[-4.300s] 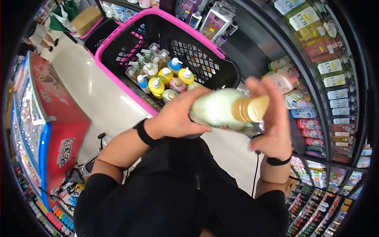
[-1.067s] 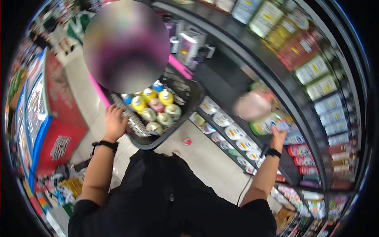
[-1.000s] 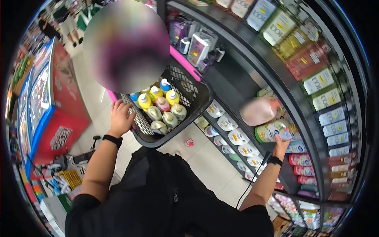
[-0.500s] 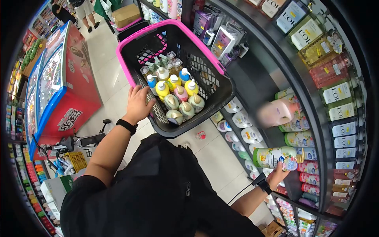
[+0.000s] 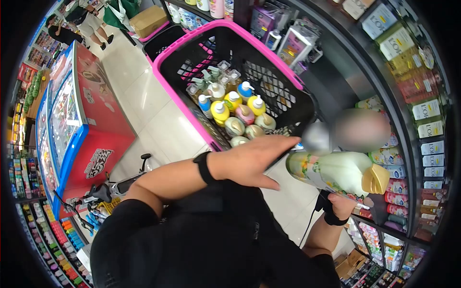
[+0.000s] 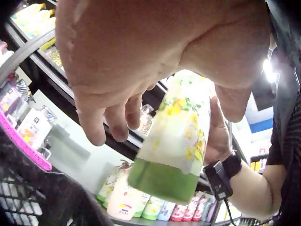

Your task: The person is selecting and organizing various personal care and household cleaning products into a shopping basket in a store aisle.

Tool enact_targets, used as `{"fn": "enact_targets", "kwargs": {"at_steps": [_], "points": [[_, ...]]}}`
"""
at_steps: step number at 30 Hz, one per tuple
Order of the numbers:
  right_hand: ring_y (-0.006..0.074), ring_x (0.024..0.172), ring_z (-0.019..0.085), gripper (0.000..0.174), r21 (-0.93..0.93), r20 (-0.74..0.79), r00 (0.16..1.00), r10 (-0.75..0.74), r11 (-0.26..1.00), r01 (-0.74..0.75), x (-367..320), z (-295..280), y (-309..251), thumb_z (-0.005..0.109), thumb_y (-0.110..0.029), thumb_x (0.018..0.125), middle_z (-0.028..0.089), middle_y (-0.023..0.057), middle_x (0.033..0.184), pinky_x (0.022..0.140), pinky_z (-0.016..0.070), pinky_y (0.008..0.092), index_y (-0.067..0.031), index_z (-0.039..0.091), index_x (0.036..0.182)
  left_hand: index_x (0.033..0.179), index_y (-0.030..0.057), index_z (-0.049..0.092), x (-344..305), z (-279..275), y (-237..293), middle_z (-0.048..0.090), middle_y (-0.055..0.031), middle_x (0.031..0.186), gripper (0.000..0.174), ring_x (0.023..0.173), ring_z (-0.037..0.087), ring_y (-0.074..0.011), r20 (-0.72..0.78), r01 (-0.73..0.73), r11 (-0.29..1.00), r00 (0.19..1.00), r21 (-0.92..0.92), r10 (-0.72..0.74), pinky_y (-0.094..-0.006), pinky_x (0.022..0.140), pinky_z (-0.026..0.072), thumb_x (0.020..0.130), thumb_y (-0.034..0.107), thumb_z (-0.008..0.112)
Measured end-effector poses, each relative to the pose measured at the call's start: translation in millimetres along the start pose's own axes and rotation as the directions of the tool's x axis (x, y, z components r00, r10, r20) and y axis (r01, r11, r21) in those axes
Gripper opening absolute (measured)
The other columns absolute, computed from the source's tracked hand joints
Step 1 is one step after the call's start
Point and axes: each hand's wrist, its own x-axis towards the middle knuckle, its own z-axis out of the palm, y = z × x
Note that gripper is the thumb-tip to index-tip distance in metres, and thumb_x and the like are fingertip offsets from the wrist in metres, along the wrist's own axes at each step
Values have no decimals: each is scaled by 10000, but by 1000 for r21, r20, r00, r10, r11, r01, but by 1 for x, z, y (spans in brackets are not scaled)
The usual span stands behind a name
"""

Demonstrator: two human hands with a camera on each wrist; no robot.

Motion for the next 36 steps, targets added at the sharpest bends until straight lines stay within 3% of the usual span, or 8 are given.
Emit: {"fn": "enact_targets", "kwargs": {"at_steps": [6, 10, 13, 15, 17, 19, 27, 36], "points": [[298, 1293, 553, 1206, -243, 85, 996, 42, 970, -20, 30, 141, 7, 1014, -362, 551, 520, 186, 1435, 1084, 455, 422, -10, 339, 1487, 1412, 28, 461, -40, -67, -31, 589, -187, 1327, 851, 1210, 606, -341, -91, 113, 948, 985, -296, -146, -419, 1009, 494, 691, 233, 866], [305, 1313, 527, 1338, -199, 229, 971, 74, 980, -28, 79, 211, -32, 1008, -424, 522, 502, 214, 1449, 1100, 434, 415, -36, 250, 1554, 1349, 59, 524, -70, -111, -76, 615, -149, 1276, 774, 1177, 610, -349, -128, 66, 972, 987, -224, -96, -426, 1004, 486, 681, 229, 877], [276, 1201, 570, 1365, -384, 168, 985, -28, 919, 91, 106, 223, -72, 890, -680, 545, 508, 208, 1433, 1012, 471, 406, -34, 249, 1562, 1308, 56, 536, -78, -130, -95, 626, -155, 1224, 737, 1146, 607, -364, -229, -7, 989, 973, -146, -27, -440, 979, 485, 681, 208, 892], [262, 1019, 630, 970, -643, 345, 933, 107, 751, 152, 122, 236, -108, 870, -588, 676, 590, 179, 1298, 861, 503, 402, 3, 536, 1369, 1308, 57, 534, -79, -144, -106, 630, -154, 1209, 740, 1136, 608, -368, -203, -17, 993, 979, -115, -6, -442, 971, 485, 679, 201, 894], [302, 958, 650, 658, -762, 546, 830, 112, 478, 437, 143, 266, -121, 848, -374, 767, 631, 191, 1188, 820, 513, 392, 5, 614, 1253, 1309, 61, 534, -80, -148, -114, 632, -152, 1197, 739, 1126, 609, -370, -184, 3, 995, 983, -103, -22, -444, 964, 485, 677, 192, 895], [364, 936, 642, 357, -803, 523, 842, 129, 408, 435, 152, 281, -112, 775, -133, 802, 638, 164, 1072, 783, 521, 394, -34, 650, 1122, 1310, 68, 536, -79, -154, -124, 634, -150, 1188, 736, 1116, 612, -368, -148, 60, 995, 986, -79, -72, -446, 957, 486, 676, 179, 894], [341, 795, 617, 229, -823, 401, 914, 63, 462, 330, 170, 293, -66, 737, -137, 861, 591, 134, 912, 688, 500, 390, -10, 634, 1022, 1352, 25, 499, -80, -174, -151, 616, -214, 1223, 778, 1147, 594, -406, -62, 141, 988, 988, -61, -144, -454, 988, 476, 683, 174, 866], [328, 768, 633, 218, -864, 361, 915, 182, 434, 254, 165, 325, 26, 735, -210, 876, 591, 120, 910, 654, 513, 401, -36, 636, 964, 1293, 7, 564, -130, -224, -208, 620, -222, 1240, 568, 1218, 549, -430, -476, 387, 813, 865, 435, -157, -491, 1039, 433, 785, 146, 777]]}}
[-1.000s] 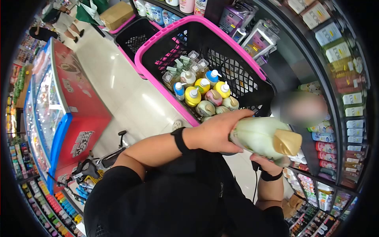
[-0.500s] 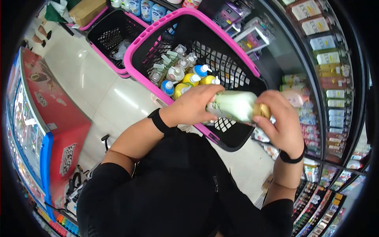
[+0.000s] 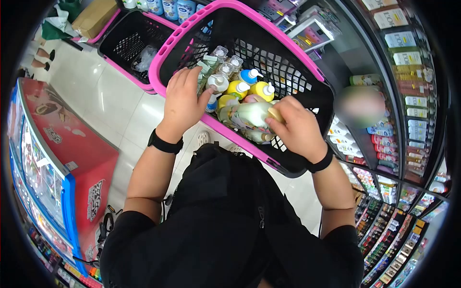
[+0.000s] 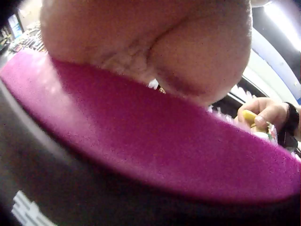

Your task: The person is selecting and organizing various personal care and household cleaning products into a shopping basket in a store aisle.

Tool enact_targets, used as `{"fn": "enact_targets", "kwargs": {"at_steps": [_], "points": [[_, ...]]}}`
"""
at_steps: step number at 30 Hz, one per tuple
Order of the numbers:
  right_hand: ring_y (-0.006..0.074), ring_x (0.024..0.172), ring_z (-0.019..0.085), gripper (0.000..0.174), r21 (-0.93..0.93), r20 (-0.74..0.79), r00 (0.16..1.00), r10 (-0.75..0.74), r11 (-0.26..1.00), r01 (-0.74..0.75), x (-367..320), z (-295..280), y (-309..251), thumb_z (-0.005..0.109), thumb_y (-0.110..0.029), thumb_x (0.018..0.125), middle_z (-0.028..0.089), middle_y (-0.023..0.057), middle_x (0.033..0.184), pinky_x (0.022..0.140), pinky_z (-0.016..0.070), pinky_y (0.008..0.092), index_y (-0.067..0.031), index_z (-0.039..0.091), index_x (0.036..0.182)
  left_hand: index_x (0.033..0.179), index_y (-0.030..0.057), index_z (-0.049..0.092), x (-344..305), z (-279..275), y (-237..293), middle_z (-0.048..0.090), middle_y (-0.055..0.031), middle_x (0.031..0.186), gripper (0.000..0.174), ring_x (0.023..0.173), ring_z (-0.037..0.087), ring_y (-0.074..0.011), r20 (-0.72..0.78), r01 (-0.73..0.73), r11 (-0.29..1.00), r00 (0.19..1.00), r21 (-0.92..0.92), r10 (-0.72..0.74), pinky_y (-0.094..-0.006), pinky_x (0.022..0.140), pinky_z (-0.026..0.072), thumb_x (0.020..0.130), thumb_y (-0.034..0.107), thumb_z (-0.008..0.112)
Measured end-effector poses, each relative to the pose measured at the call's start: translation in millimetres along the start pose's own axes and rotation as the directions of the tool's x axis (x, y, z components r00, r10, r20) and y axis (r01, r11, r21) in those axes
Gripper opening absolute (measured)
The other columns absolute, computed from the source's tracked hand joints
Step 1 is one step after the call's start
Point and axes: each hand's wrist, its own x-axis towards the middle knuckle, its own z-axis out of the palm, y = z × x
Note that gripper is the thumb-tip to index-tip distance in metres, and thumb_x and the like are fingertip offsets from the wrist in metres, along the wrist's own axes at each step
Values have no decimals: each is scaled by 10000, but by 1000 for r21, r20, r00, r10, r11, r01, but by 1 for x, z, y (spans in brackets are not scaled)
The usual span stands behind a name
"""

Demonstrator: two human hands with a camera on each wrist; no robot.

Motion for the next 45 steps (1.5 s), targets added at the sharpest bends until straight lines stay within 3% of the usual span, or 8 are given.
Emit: {"fn": "enact_targets", "kwargs": {"at_steps": [6, 16, 19, 23, 27, 28, 33, 45], "points": [[376, 827, 648, 259, -80, 104, 994, 16, 997, -7, -1, 39, 22, 688, -282, 906, 621, 142, 1000, 673, 530, 472, -53, 591, 975, 1137, 57, 651, -4, 7, 6, 674, -134, 1114, 397, 1102, 616, -328, -132, 7, 993, 991, 115, 8, -439, 969, 460, 779, 190, 758], [376, 879, 667, 300, -70, 184, 983, 26, 997, -13, 8, 68, 33, 663, -300, 918, 623, 149, 1166, 727, 563, 469, -34, 582, 1033, 1037, 55, 683, -3, 8, 4, 692, -111, 1026, 293, 1039, 632, -321, -78, -39, 992, 996, 118, 48, -433, 927, 471, 788, 195, 750], [374, 861, 650, 295, -51, 156, 988, -3, 999, 11, 9, 70, 33, 668, -318, 915, 602, 147, 1007, 714, 537, 486, -50, 578, 1000, 1028, 58, 685, -3, 9, 4, 694, -113, 1014, 278, 1027, 635, -318, -77, -39, 992, 996, 122, 49, -431, 916, 473, 795, 198, 745], [383, 837, 654, 304, -78, 242, 970, -18, 996, 38, 0, 67, 33, 665, -319, 914, 600, 164, 998, 703, 545, 486, -39, 559, 973, 1024, 52, 679, -3, 7, 5, 693, -128, 1009, 279, 1017, 636, -330, -59, -49, 987, 997, 150, 59, -437, 893, 475, 794, 198, 740], [376, 772, 658, 278, 4, 205, 976, -76, 997, 77, -16, 91, 46, 651, -291, 870, 591, 168, 958, 669, 542, 501, -32, 570, 931, 1027, 33, 671, -3, 10, 2, 686, -156, 999, 282, 969, 637, -366, 0, -82, 983, 997, 163, 83, -476, 844, 487, 793, 179, 730], [374, 784, 660, 261, -12, 298, 955, 11, 1000, -7, -15, 82, 38, 638, -274, 864, 591, 167, 958, 678, 543, 502, -26, 582, 925, 1032, 28, 671, -5, 14, -2, 681, -168, 990, 272, 937, 636, -378, 3, -100, 985, 995, 143, 101, -495, 819, 490, 801, 165, 718], [363, 841, 672, 275, -8, 112, 991, -66, 998, 68, -13, 76, 47, 677, -221, 832, 632, 170, 972, 720, 560, 485, 6, 609, 972, 1091, 32, 667, -10, 13, -6, 686, -139, 1087, 250, 1085, 613, -349, 58, -88, 976, 995, 197, 78, -459, 958, 451, 889, 178, 670], [381, 903, 687, 345, 69, 235, 972, 28, 997, -45, -1, 95, 33, 744, -188, 723, 665, 190, 985, 780, 565, 475, -16, 678, 1015, 1075, 40, 665, -8, 13, -6, 689, -127, 1059, 233, 1075, 614, -345, 98, -68, 974, 994, 216, 48, -464, 951, 452, 897, 189, 658]]}}
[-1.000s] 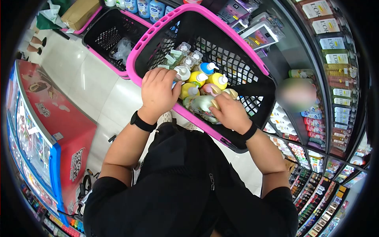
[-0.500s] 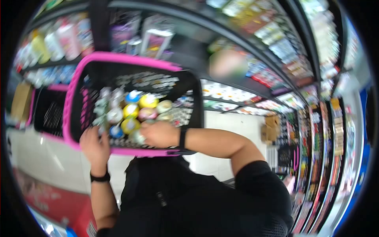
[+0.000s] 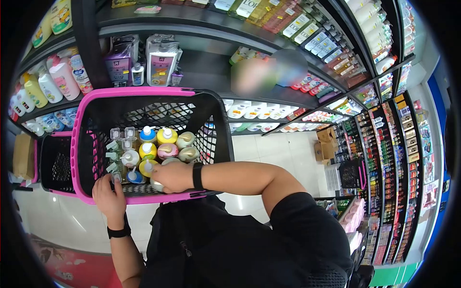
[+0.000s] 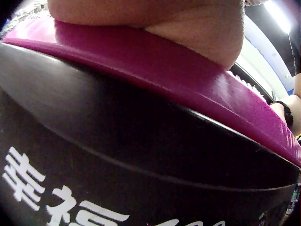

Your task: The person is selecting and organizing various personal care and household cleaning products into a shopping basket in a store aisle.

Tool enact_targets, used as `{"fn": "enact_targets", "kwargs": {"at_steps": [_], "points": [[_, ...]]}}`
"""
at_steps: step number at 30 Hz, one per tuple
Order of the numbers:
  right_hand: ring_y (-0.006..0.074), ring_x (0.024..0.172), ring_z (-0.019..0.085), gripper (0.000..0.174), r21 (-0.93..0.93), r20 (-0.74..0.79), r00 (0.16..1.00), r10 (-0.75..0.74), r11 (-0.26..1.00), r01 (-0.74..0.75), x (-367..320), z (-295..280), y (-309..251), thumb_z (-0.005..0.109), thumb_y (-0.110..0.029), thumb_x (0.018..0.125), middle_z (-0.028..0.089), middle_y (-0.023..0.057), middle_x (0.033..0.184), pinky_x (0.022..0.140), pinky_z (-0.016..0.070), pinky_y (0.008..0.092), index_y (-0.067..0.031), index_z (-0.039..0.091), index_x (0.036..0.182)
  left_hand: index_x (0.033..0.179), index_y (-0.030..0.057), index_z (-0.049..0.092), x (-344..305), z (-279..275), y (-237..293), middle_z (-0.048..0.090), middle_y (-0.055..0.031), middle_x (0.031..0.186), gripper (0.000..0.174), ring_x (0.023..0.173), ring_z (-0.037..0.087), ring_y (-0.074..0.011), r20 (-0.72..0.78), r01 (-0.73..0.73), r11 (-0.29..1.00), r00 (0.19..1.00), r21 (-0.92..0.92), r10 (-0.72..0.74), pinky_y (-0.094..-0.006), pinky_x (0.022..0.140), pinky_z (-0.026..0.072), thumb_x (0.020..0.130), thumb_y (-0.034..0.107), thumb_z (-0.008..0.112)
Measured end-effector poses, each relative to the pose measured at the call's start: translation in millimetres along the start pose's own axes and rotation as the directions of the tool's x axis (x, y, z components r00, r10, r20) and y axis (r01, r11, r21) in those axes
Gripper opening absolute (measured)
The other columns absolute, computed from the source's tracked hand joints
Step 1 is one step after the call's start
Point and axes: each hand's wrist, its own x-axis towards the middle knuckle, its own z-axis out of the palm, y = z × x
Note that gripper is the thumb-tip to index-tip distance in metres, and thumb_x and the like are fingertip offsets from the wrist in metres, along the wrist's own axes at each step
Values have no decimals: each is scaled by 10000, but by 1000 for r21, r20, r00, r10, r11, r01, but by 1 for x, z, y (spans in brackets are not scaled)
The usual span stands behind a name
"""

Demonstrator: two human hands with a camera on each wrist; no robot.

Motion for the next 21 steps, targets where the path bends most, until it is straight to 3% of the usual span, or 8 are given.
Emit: {"fn": "enact_targets", "kwargs": {"at_steps": [4, 9, 10, 11, 14, 21], "points": [[379, 1038, 642, 417, 55, 66, 997, -37, 998, 33, -20, -15, 8, 715, -191, 738, 631, 212, 1115, 859, 548, 477, -23, 630, 1111, 1048, 41, 670, 0, 2, 0, 691, -132, 1016, 231, 1022, 628, -349, -7, 0, 1000, 1000, -22, 0, -471, 911, 466, 880, 199, 678], [406, 1020, 632, 440, 109, 142, 989, 32, 993, -47, -39, -14, 28, 738, -180, 757, 598, 225, 1132, 906, 525, 472, 13, 596, 1126, 1034, 52, 663, 4, -4, 5, 688, -111, 978, 236, 979, 635, -334, -64, -50, 998, 997, -29, 48, -460, 871, 468, 846, 189, 700], [410, 1012, 632, 458, 114, 101, 994, -36, 993, 25, -42, -18, 29, 746, -185, 762, 586, 234, 1140, 904, 527, 473, 15, 580, 1139, 1036, 54, 663, 3, -4, 6, 689, -105, 978, 237, 981, 635, -329, -65, -45, 998, 997, -41, 43, -458, 873, 467, 842, 184, 702], [415, 1017, 628, 458, 93, 192, 979, 69, 992, -88, -47, -25, 28, 751, -194, 763, 583, 239, 1130, 909, 524, 475, 15, 578, 1132, 1034, 60, 669, 4, -5, 6, 692, -99, 978, 230, 982, 638, -319, -74, -41, 999, 996, -30, 39, -452, 877, 465, 841, 181, 700], [430, 1013, 623, 486, 86, 285, 948, 139, 982, -170, -55, -10, 55, 750, -196, 776, 589, 261, 1100, 911, 515, 479, 31, 542, 1153, 1034, 61, 674, 4, -4, 6, 694, -98, 974, 228, 980, 640, -313, -88, -38, 998, 996, -41, 34, -445, 879, 464, 843, 184, 699], [443, 1073, 627, 548, 84, 356, 925, 133, 981, -174, -72, 17, 88, 753, -184, 781, 612, 295, 1136, 927, 510, 478, 57, 507, 1208, 1022, 66, 684, 4, -4, 8, 702, -91, 976, 211, 980, 646, -309, -64, -6, 998, 998, -56, 2, -436, 887, 467, 853, 193, 692]]}}
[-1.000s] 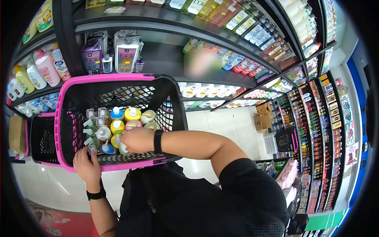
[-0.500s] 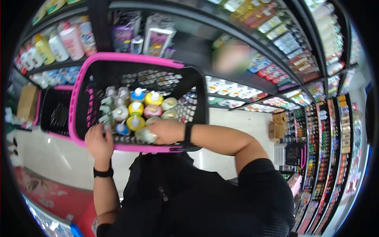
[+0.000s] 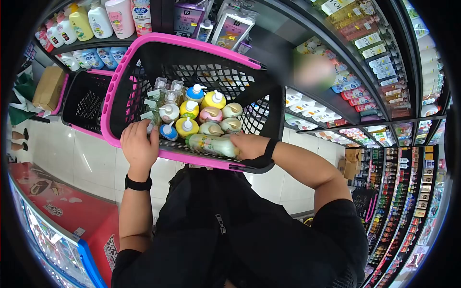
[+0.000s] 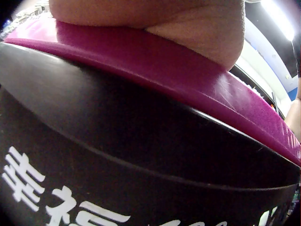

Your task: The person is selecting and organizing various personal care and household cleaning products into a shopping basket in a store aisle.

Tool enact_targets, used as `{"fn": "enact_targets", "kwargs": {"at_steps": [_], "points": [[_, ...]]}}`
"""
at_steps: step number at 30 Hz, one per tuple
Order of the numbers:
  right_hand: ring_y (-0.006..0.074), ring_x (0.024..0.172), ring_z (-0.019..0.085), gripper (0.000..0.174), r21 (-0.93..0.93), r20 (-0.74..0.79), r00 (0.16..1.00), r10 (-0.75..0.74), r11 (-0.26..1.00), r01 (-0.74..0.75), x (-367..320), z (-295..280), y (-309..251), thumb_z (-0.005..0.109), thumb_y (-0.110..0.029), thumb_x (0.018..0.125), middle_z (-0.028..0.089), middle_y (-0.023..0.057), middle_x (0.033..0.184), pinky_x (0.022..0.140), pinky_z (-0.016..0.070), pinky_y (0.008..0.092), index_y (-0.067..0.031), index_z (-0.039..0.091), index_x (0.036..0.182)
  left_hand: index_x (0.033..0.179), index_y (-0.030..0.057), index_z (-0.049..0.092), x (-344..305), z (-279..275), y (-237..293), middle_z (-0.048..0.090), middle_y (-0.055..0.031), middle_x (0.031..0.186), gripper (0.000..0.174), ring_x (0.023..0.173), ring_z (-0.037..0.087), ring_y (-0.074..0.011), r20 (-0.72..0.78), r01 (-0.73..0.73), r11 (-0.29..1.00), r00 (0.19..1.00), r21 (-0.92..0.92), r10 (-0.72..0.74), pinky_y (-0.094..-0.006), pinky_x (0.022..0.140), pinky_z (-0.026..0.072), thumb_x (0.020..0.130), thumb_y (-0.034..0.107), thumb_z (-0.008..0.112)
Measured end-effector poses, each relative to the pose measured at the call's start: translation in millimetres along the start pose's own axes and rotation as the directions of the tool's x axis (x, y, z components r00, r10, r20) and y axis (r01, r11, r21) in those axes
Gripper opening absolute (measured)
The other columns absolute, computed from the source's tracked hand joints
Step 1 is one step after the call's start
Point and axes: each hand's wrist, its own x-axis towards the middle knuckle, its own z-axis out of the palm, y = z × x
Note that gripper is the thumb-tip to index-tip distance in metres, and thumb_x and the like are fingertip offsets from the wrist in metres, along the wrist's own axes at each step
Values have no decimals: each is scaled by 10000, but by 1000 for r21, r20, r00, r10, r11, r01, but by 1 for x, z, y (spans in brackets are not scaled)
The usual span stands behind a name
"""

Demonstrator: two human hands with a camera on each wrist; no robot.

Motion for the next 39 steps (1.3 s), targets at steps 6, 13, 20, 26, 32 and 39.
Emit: {"fn": "enact_targets", "kwargs": {"at_steps": [6, 13, 20, 26, 32, 39], "points": [[420, 945, 692, 680, -90, 105, 993, 46, 995, -36, 12, 2, 15, 771, -171, 726, 697, 270, 951, 822, 556, 463, 103, 474, 1273, 1036, 67, 691, -2, 6, -7, 710, -116, 985, 227, 969, 655, -333, 6, -7, 999, 1000, 32, 7, -462, 877, 482, 861, 212, 691], [398, 970, 703, 481, -265, 288, 949, 126, 963, -47, 10, -17, -3, 751, -211, 756, 712, 250, 999, 841, 553, 486, 63, 628, 1132, 1010, 61, 691, -1, 0, -1, 704, -104, 936, 195, 921, 650, -329, 33, -6, 999, 999, 43, 5, -449, 837, 477, 891, 214, 674], [372, 972, 691, 467, -269, 198, 977, 75, 963, -19, -3, -41, -8, 732, -261, 788, 709, 210, 1011, 840, 546, 462, 0, 647, 1165, 1002, 66, 687, -3, 4, -4, 704, -90, 932, 183, 928, 648, -317, 34, -5, 999, 999, 39, 4, -447, 829, 479, 887, 207, 677], [363, 935, 680, 334, -13, -660, 751, -25, 1000, 21, -95, -147, 27, 716, -268, 841, 701, 189, 991, 796, 535, 461, -34, 635, 1065, 1035, 58, 681, -3, 5, -3, 709, -103, 932, 202, 935, 651, -334, 78, 43, 997, 996, 65, -48, -465, 830, 481, 901, 209, 663], [293, 864, 695, 416, 353, -866, 269, 422, 896, -270, -170, -179, 212, 785, -273, 801, 702, 137, 935, 793, 549, 391, -33, 628, 1101, 1032, 38, 671, -2, 4, 3, 698, -136, 963, 175, 958, 635, -357, 77, 82, 996, 994, 21, -83, -482, 862, 477, 906, 155, 646], [272, 1134, 575, 951, 594, -795, 43, 605, 764, 252, -176, -196, 330, 885, -261, 724, 567, 169, 1234, 989, 482, 364, -5, 369, 1480, 1055, 0, 650, -20, 6, 26, 665, -173, 1120, 200, 1208, 538, -437, -81, 122, 943, 992, 309, -101, -528, 1069, 400, 889, 111, 643]]}}
